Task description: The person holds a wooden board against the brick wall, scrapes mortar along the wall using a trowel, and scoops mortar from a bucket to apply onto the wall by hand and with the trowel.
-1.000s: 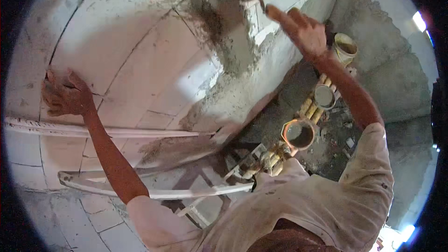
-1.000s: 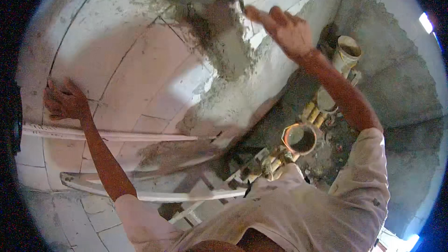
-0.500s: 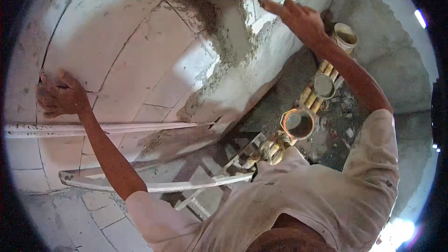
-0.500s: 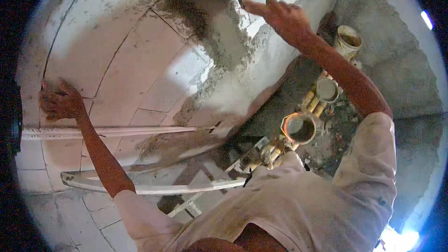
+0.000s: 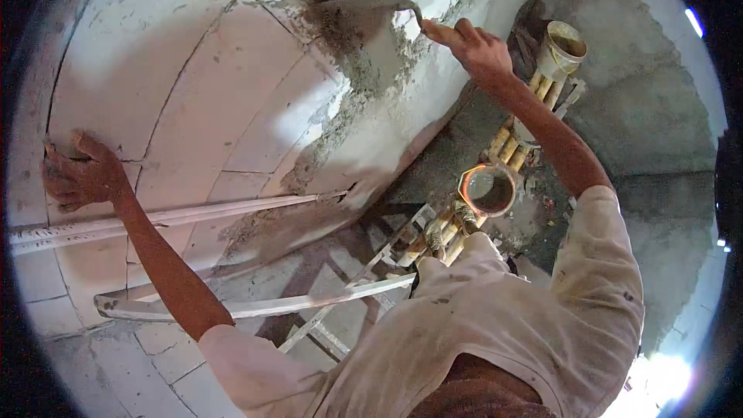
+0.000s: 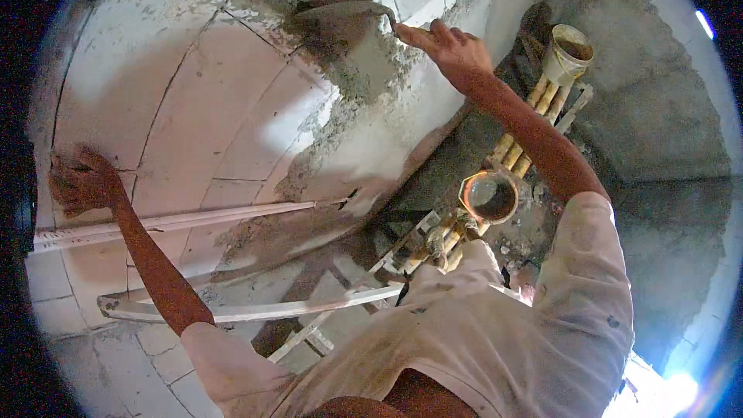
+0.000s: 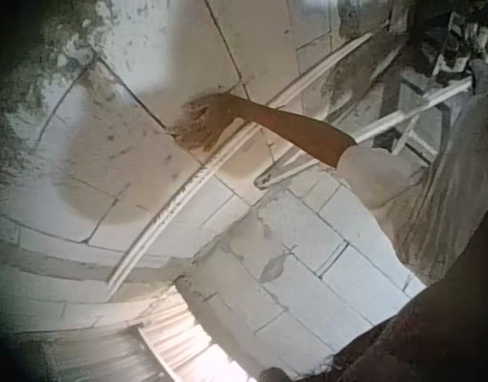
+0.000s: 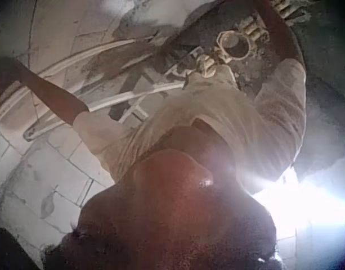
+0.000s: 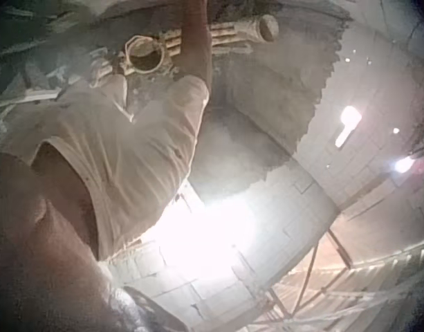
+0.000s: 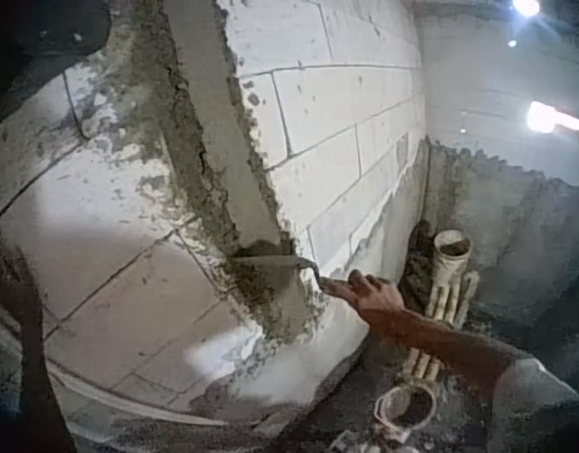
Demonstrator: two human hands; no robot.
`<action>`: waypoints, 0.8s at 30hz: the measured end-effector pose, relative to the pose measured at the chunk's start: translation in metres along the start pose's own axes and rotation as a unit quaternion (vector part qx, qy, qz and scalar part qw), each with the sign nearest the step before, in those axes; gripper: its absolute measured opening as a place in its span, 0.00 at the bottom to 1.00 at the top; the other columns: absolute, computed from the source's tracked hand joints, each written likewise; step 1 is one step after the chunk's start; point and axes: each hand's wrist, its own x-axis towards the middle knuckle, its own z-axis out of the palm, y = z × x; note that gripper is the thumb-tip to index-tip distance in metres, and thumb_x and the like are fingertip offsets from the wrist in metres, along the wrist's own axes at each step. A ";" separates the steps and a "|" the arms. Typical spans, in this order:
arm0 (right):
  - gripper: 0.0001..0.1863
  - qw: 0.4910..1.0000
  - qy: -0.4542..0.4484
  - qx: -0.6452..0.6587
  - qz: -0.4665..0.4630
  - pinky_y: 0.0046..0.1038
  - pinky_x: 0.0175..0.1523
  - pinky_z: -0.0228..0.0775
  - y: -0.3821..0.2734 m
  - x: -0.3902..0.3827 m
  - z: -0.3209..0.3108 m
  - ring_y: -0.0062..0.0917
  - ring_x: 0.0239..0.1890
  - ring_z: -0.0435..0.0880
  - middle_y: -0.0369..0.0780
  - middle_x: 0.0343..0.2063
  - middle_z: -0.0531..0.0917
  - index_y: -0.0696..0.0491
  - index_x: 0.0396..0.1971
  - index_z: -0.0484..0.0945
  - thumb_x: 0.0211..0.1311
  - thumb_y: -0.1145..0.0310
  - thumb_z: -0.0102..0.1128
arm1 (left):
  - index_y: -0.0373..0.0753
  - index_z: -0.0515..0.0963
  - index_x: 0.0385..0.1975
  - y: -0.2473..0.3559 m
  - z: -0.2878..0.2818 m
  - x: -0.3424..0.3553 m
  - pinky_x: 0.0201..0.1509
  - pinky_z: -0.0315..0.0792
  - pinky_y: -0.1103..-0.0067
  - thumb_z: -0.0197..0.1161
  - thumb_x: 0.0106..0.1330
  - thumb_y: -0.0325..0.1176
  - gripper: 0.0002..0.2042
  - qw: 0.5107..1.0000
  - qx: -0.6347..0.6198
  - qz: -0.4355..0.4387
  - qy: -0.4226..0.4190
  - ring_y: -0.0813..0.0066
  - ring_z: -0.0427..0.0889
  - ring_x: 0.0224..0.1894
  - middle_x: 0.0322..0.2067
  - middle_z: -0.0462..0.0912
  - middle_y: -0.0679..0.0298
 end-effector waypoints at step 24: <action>0.39 0.984 -0.141 0.111 0.007 0.27 0.23 0.73 -0.051 -0.131 0.113 0.20 0.26 0.78 0.37 0.28 0.73 0.31 0.66 0.59 0.53 0.73 0.57 | 0.41 0.74 0.50 -0.034 0.011 -0.001 0.53 0.57 0.55 0.51 0.66 0.57 0.25 0.996 0.062 0.069 -0.003 0.54 0.67 0.55 0.50 0.72 0.53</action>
